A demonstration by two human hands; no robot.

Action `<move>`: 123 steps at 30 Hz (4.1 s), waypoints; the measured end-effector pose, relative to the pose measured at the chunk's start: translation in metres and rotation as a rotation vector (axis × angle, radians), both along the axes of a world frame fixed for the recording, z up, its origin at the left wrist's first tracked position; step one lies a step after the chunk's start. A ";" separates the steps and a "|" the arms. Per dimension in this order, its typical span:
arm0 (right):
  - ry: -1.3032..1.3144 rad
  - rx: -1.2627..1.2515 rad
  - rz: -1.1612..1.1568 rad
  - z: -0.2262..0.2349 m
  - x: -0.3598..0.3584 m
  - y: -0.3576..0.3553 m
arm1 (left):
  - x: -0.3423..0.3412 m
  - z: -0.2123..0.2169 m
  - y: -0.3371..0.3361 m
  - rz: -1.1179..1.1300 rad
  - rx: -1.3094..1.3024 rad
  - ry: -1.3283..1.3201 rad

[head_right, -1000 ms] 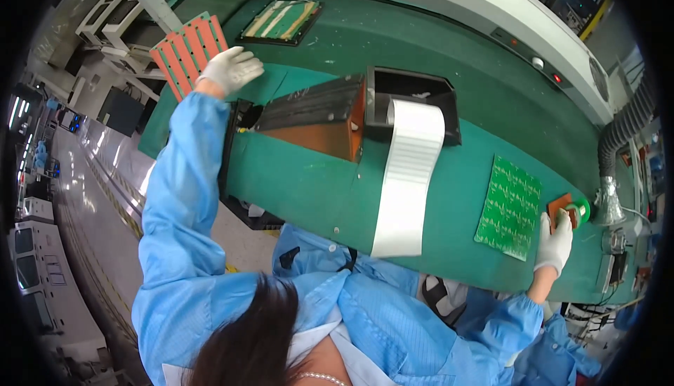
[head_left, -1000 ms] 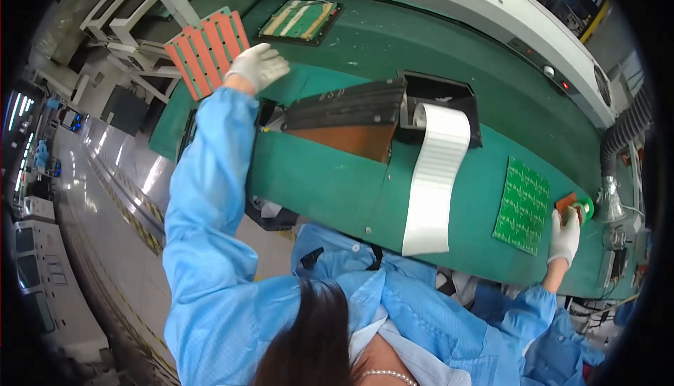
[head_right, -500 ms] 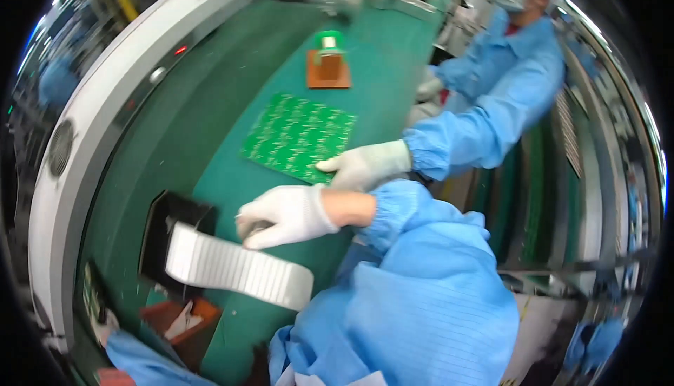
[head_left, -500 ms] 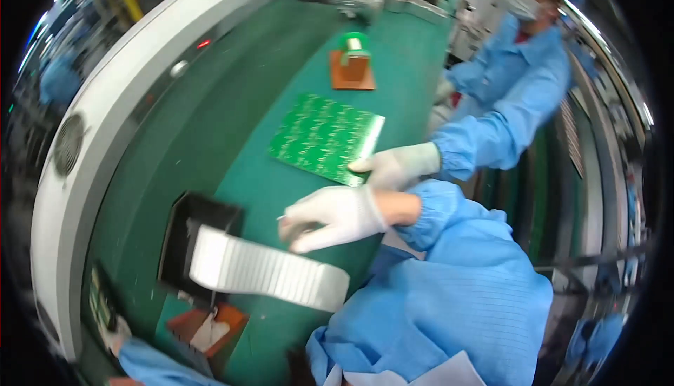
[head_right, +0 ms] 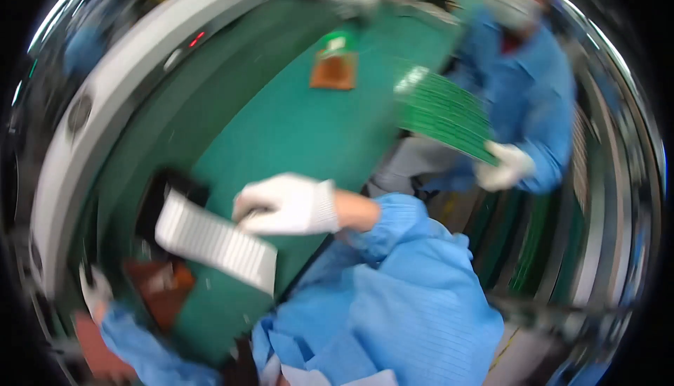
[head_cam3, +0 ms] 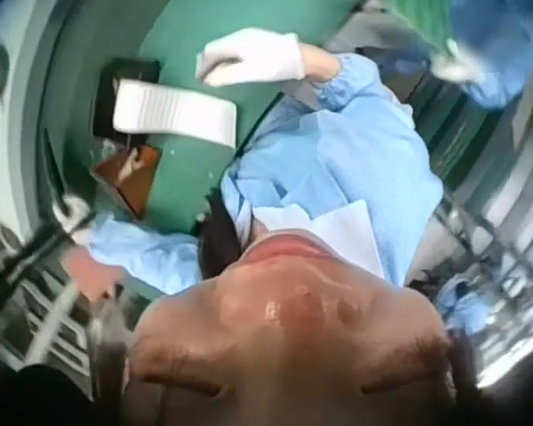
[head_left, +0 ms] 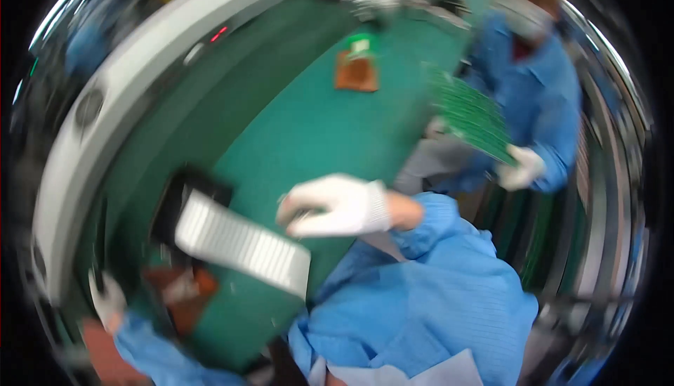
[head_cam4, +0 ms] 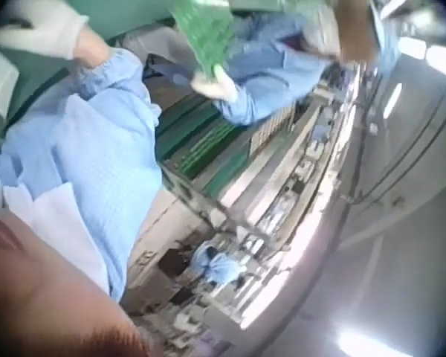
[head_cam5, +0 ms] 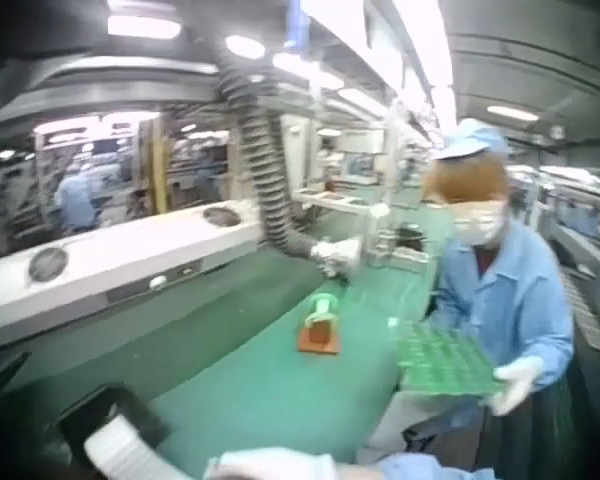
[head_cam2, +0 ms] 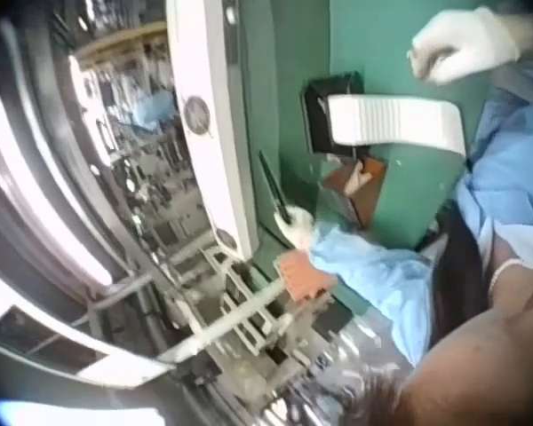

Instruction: Applying small adhesive labels to specific locations on a series of printed circuit boards at an assembly station.

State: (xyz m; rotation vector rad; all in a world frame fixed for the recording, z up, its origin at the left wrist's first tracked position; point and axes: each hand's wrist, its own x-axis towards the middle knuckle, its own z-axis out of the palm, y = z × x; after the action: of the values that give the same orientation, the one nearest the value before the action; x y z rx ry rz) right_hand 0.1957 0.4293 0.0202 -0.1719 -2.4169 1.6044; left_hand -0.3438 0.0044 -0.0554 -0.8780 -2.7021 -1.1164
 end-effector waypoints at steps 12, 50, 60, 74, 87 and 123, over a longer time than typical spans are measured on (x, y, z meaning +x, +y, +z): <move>0.268 -0.008 0.250 0.017 -0.009 -0.001 | 0.404 0.089 -0.023 0.287 1.478 -0.784; -0.078 0.785 0.685 -0.036 -0.353 -0.410 | 0.373 -0.024 0.058 0.810 1.746 -0.448; 0.133 0.872 0.778 -0.039 -0.411 -0.446 | 0.465 -0.105 -0.086 1.304 1.799 -0.247; 0.910 0.889 0.412 -0.072 -0.408 -0.471 | 0.321 -0.077 -0.190 1.421 1.334 0.154; 0.830 0.882 0.854 -0.087 -0.292 -0.455 | 0.327 -0.040 -0.240 0.827 -0.335 0.562; 0.489 1.212 0.724 0.084 -0.400 -0.427 | 0.322 -0.061 -0.276 0.945 0.275 0.243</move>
State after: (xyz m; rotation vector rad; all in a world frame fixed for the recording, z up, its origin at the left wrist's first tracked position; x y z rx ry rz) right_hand -0.2047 0.0026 0.1042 1.2136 -2.6314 -0.0034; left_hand -0.0223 -0.2719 -0.1169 0.2912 -2.2070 -0.9921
